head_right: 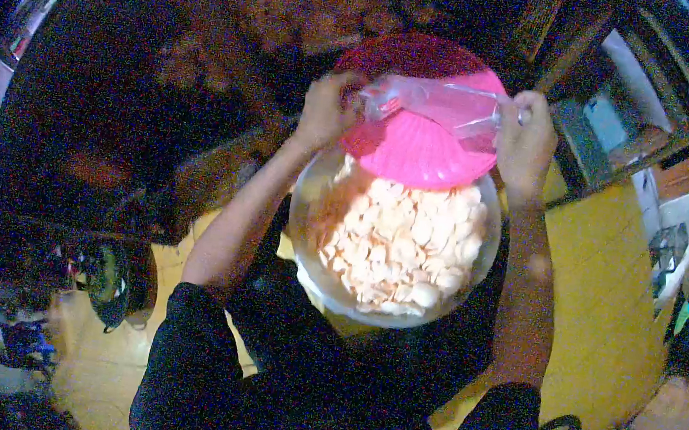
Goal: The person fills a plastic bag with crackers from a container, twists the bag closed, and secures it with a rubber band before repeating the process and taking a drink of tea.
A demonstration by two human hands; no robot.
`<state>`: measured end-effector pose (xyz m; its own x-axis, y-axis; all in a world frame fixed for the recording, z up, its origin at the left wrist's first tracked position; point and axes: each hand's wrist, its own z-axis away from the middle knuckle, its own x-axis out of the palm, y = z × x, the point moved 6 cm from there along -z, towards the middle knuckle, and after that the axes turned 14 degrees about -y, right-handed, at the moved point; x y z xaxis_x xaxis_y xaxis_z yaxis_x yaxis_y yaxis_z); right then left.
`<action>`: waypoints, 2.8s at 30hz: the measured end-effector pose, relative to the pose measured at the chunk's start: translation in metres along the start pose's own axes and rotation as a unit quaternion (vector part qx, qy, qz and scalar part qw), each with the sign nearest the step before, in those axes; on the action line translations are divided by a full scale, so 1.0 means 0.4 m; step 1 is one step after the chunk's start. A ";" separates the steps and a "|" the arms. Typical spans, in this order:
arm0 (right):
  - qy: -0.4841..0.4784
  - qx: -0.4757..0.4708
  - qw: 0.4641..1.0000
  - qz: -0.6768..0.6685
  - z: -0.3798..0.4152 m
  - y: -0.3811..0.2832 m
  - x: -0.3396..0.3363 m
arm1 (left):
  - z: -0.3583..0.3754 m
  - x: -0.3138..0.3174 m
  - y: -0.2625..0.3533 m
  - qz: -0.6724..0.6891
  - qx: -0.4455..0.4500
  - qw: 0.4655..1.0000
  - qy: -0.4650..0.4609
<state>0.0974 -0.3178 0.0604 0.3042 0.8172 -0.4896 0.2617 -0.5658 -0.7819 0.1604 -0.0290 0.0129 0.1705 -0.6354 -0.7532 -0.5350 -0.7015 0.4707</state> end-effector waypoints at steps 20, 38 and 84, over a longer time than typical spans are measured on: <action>-0.301 0.060 0.932 -0.192 0.091 -0.118 0.232 | 0.126 -0.094 0.241 0.189 0.114 0.974 -0.053; -0.262 0.016 0.943 -0.204 0.092 -0.108 0.229 | 0.138 -0.003 0.170 0.410 -0.085 0.876 -0.238; -0.336 0.210 0.899 -0.186 0.232 -0.035 0.121 | 0.197 0.113 0.246 0.439 -0.104 0.823 -0.346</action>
<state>0.0233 -0.2600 0.0118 -0.3921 0.9031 -0.1752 -0.1822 -0.2629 -0.9475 0.0501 -0.1013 -0.0110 -0.7562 -0.6418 -0.1274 -0.0344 -0.1554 0.9872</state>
